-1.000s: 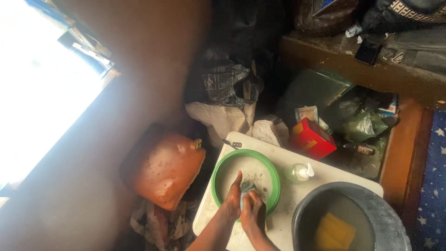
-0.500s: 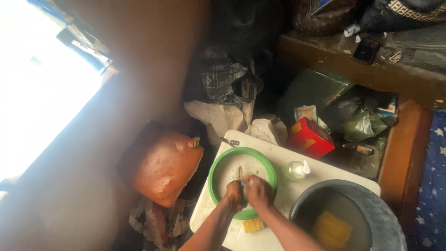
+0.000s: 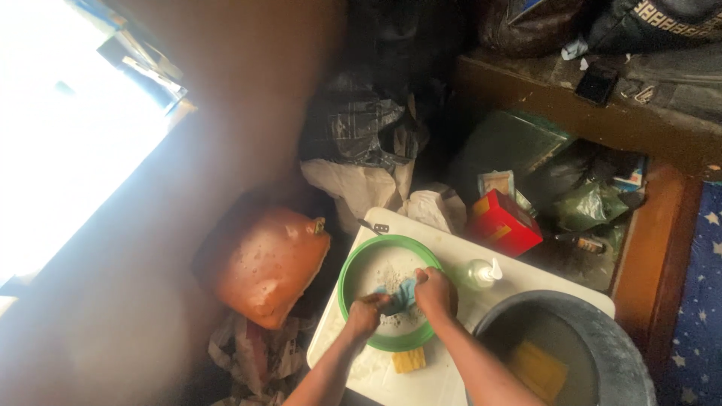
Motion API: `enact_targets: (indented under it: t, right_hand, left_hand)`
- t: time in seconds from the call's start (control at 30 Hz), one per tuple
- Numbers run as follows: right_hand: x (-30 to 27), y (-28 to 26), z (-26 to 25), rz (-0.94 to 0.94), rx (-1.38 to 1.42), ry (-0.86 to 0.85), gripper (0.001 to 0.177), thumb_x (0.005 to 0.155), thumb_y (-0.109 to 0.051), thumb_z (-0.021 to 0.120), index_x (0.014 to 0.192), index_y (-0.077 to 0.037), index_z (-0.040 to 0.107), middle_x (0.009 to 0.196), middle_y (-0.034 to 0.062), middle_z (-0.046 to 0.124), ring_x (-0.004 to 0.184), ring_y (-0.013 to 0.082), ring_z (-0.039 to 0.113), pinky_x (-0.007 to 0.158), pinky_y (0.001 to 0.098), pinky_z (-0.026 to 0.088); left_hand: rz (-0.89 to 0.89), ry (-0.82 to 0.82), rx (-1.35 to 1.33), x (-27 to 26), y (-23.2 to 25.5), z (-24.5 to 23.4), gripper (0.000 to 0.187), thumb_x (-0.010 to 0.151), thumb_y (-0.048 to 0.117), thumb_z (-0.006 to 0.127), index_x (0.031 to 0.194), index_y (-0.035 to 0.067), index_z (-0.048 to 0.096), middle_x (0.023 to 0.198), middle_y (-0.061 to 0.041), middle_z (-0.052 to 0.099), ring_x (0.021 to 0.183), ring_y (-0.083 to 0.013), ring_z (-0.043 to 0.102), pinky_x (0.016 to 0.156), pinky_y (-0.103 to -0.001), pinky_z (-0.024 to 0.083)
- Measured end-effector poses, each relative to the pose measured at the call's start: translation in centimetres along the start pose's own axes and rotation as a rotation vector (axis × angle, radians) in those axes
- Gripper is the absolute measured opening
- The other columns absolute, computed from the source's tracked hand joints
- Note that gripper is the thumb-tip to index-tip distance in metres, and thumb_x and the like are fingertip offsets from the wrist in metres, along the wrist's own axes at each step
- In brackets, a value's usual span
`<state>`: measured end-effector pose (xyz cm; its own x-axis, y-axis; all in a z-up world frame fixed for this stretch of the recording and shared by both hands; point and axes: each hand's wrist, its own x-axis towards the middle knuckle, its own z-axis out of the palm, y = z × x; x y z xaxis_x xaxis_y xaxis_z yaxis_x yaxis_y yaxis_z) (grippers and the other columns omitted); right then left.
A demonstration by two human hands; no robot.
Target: Washing a rag in a basin of soapy water and using it to clean glass louver windows.
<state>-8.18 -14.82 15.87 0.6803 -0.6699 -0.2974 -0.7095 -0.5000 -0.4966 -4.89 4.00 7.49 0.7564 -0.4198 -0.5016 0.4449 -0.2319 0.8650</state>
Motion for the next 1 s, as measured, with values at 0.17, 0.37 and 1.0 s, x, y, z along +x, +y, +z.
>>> enact_targets:
  t: [0.17, 0.37, 1.0]
  right_hand:
    - [-0.3, 1.1, 2.5, -0.176, 0.076, 0.027, 0.029, 0.091, -0.034, 0.065, 0.107, -0.013, 0.076, 0.109, 0.0172, 0.073, 0.103, 0.0401, 0.068, 0.089, 0.0496, 0.054]
    - [-0.4, 1.3, 3.8, -0.234, -0.033, -0.102, 0.034, 0.081, -0.016, 0.066, 0.114, -0.015, 0.075, 0.112, 0.0138, 0.073, 0.103, 0.0362, 0.069, 0.089, 0.0468, 0.055]
    - [-3.5, 3.4, -2.4, 0.157, 1.399, -0.305, 0.029, 0.082, -0.013, 0.054, 0.106, -0.003, 0.066, 0.091, 0.0099, 0.071, 0.076, 0.0229, 0.066, 0.072, 0.0378, 0.058]
  left_hand:
    - [-0.311, 0.054, 0.05, -4.8, 7.7, 2.0, 0.055, 0.095, 0.024, 0.069, 0.146, 0.01, 0.054, 0.09, -0.015, 0.069, 0.076, -0.0225, 0.061, 0.062, -0.035, 0.052]
    - [-0.21, 0.051, 0.054, -2.8, 3.5, 1.5, 0.064, 0.09, 0.018, 0.071, 0.149, 0.005, 0.049, 0.1, -0.017, 0.077, 0.085, -0.0262, 0.072, 0.068, -0.036, 0.058]
    - [0.181, 0.122, 0.771, -2.3, 9.7, 0.4, 0.036, 0.085, 0.032, 0.075, 0.11, 0.007, 0.076, 0.103, -0.022, 0.074, 0.101, -0.0384, 0.072, 0.085, -0.046, 0.056]
